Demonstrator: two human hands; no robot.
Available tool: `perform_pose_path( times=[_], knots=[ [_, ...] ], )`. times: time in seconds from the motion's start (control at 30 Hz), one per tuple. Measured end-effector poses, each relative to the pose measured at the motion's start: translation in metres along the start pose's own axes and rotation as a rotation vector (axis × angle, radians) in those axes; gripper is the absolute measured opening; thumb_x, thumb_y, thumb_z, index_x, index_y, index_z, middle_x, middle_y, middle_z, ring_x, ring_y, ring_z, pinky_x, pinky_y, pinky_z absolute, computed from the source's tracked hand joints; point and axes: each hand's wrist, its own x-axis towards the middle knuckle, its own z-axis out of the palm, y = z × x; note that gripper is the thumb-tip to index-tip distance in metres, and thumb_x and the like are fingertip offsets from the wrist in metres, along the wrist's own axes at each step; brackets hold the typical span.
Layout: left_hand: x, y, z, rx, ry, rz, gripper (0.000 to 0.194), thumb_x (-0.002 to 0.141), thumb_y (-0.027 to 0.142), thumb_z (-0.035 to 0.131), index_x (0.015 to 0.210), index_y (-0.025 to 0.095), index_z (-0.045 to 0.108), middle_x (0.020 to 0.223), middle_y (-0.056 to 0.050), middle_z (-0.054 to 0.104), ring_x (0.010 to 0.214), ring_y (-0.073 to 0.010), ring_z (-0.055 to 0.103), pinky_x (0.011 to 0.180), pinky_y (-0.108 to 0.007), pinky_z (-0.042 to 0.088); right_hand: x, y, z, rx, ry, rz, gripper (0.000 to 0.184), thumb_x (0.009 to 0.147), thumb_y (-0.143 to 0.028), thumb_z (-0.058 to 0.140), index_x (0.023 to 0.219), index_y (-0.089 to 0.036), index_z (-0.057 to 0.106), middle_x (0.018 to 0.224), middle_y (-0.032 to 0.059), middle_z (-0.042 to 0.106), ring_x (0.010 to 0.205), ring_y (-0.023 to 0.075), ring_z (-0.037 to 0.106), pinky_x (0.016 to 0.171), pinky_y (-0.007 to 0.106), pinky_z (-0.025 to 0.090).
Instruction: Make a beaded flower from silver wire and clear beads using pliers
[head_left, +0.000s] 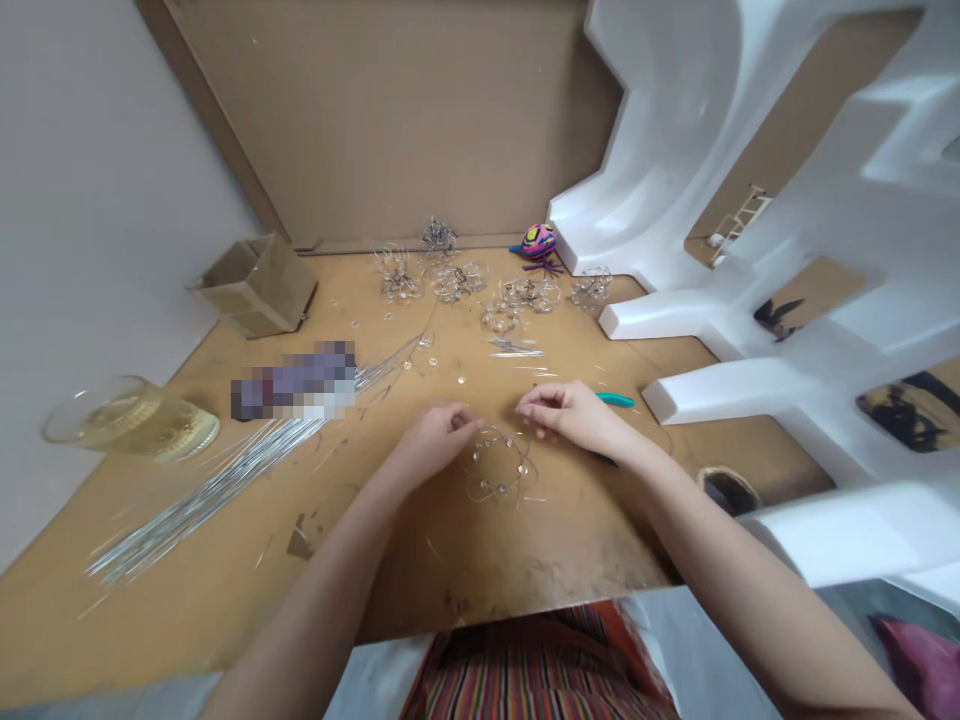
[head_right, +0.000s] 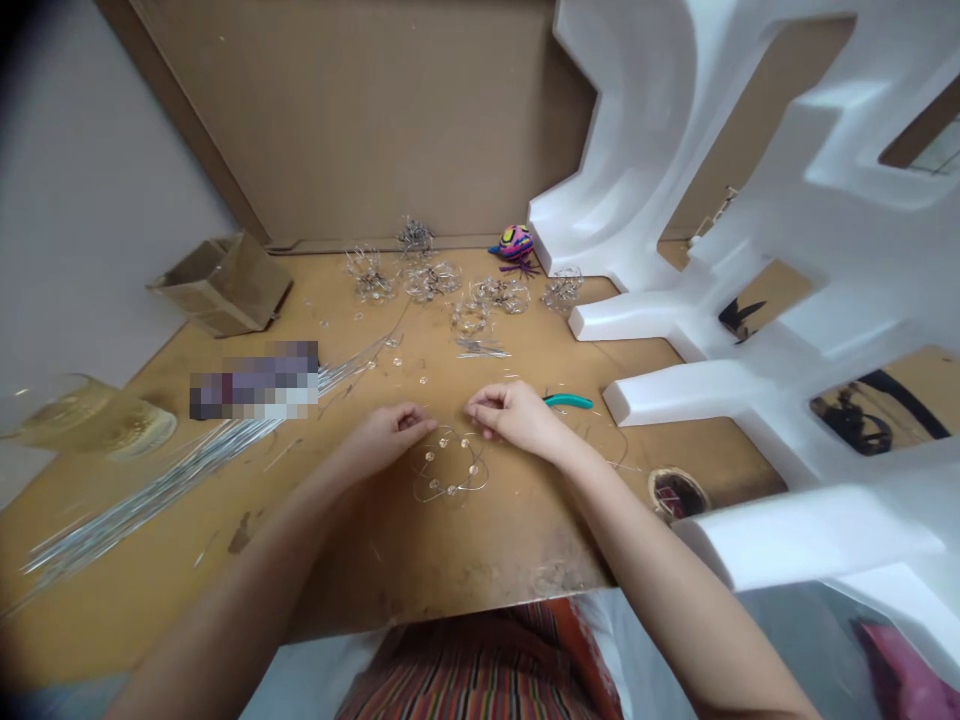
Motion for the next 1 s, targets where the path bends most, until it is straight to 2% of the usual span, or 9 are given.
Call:
perform_pose_path(
  times=[0.13,0.23,0.33,0.47,0.73,1.0],
  knots=[
    [-0.001,-0.001,0.009,0.076,-0.04,0.034,0.03,0.077,0.046,0.049,0.067,0.019,0.058,0.063,0.0,0.057,0.059,-0.0148,0.05,0.053,-0.024,0.031,0.005,0.014,0.007,-0.065,0.004,-0.054,0.02,0.077,-0.034,0.053,0.078,-0.015,0.062,0.058,-0.0021,0.053,0.051,0.0086,0.045,0.05,0.022,0.036],
    [-0.001,0.003,0.012,0.08,-0.012,0.065,0.024,0.079,0.037,0.048,0.068,0.018,0.058,0.067,-0.001,0.059,0.064,-0.0155,0.052,0.057,-0.025,0.034,0.006,0.021,0.009,-0.165,0.02,-0.151,0.018,0.078,-0.029,0.052,0.077,-0.015,0.063,0.067,0.001,0.058,0.059,0.0105,0.048,0.056,0.023,0.038],
    [-0.001,0.007,0.014,0.071,-0.004,0.084,0.021,0.08,0.033,0.048,0.07,0.018,0.058,0.07,-0.001,0.06,0.066,-0.0158,0.052,0.059,-0.026,0.035,0.004,0.023,0.009,-0.277,0.014,-0.25,0.015,0.08,-0.024,0.052,0.079,-0.015,0.064,0.074,0.0029,0.059,0.064,0.0113,0.05,0.06,0.024,0.039],
    [-0.003,0.01,0.015,0.025,-0.005,0.114,0.017,0.08,0.029,0.048,0.074,0.019,0.06,0.072,-0.002,0.06,0.067,-0.0159,0.052,0.059,-0.026,0.036,0.002,0.021,0.009,-0.369,-0.008,-0.306,0.014,0.081,-0.02,0.051,0.08,-0.016,0.064,0.073,0.0028,0.058,0.063,0.0108,0.049,0.059,0.023,0.038],
    [-0.007,0.014,0.012,-0.058,0.009,0.224,0.016,0.081,0.026,0.048,0.075,0.019,0.062,0.073,-0.001,0.058,0.07,-0.0151,0.052,0.063,-0.026,0.038,0.001,0.02,0.011,-0.384,-0.024,-0.313,0.015,0.082,-0.019,0.05,0.081,-0.016,0.064,0.075,0.0035,0.059,0.067,0.0119,0.051,0.063,0.024,0.039],
    [-0.007,0.015,0.01,-0.071,0.016,0.213,0.015,0.081,0.027,0.05,0.076,0.019,0.062,0.071,-0.001,0.059,0.068,-0.0147,0.053,0.062,-0.025,0.038,-0.002,0.013,0.007,-0.208,-0.032,-0.227,0.016,0.082,-0.026,0.051,0.077,-0.015,0.062,0.067,0.0001,0.053,0.058,0.0096,0.044,0.054,0.022,0.035]
  ],
)
